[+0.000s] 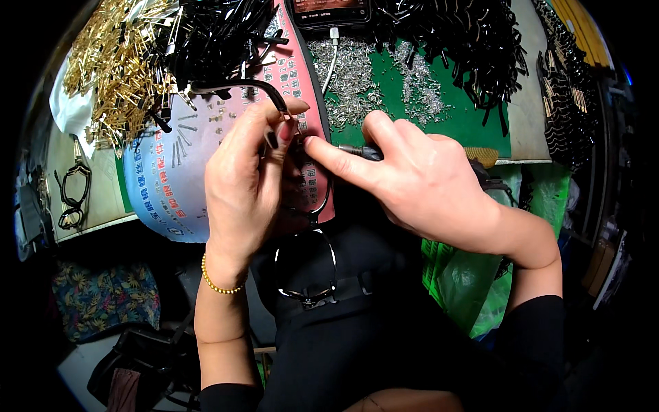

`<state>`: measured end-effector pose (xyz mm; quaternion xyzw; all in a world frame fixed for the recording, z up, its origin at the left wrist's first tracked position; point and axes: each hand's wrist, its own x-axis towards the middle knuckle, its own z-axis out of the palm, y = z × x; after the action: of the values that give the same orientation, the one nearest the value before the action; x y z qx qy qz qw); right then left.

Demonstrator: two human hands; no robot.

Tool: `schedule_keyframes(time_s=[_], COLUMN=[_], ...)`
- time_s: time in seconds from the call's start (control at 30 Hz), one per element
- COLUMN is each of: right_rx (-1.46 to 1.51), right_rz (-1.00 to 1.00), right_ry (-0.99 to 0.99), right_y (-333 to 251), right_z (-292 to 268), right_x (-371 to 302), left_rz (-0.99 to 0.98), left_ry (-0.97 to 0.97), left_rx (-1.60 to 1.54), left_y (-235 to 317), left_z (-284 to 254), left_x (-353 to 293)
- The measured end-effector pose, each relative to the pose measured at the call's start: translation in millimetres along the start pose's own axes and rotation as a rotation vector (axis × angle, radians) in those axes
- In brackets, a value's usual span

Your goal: The person assembles eyeglasses by hand, inserting small metal components into the frame and using a wooden tool to press parts into place. The person repeatedly picks up frames, inserts pieces, and adjusts them on a green work surface.

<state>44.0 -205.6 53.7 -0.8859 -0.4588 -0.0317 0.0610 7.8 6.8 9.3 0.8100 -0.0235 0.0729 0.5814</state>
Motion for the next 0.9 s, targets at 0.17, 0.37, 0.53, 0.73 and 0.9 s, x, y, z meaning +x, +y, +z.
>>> schedule_keyframes(time_s=[0.17, 0.37, 0.53, 0.73, 0.9], right_rx=[-0.165, -0.087, -0.128, -0.134, -0.101], right_rz=[-0.113, -0.144, -0.108, -0.12, -0.131], right_ry=[0.101, 0.063, 0.021, 0.074, 0.176], right_y=[15, 23, 18, 18, 20], right_z=[8, 9, 6, 11, 18], right_x=[8, 7, 8, 12, 12], left_rz=[-0.037, 0.034, -0.024, -0.006, -0.089], left_ry=[0.055, -0.014, 0.051, 0.035, 0.031], left_rx=[0.049, 0.068, 0.043, 0.054, -0.005], left_y=[-3, -2, 2, 1, 7], left_z=[5, -1, 5, 5, 4], left_x=[-3, -3, -2, 3, 1])
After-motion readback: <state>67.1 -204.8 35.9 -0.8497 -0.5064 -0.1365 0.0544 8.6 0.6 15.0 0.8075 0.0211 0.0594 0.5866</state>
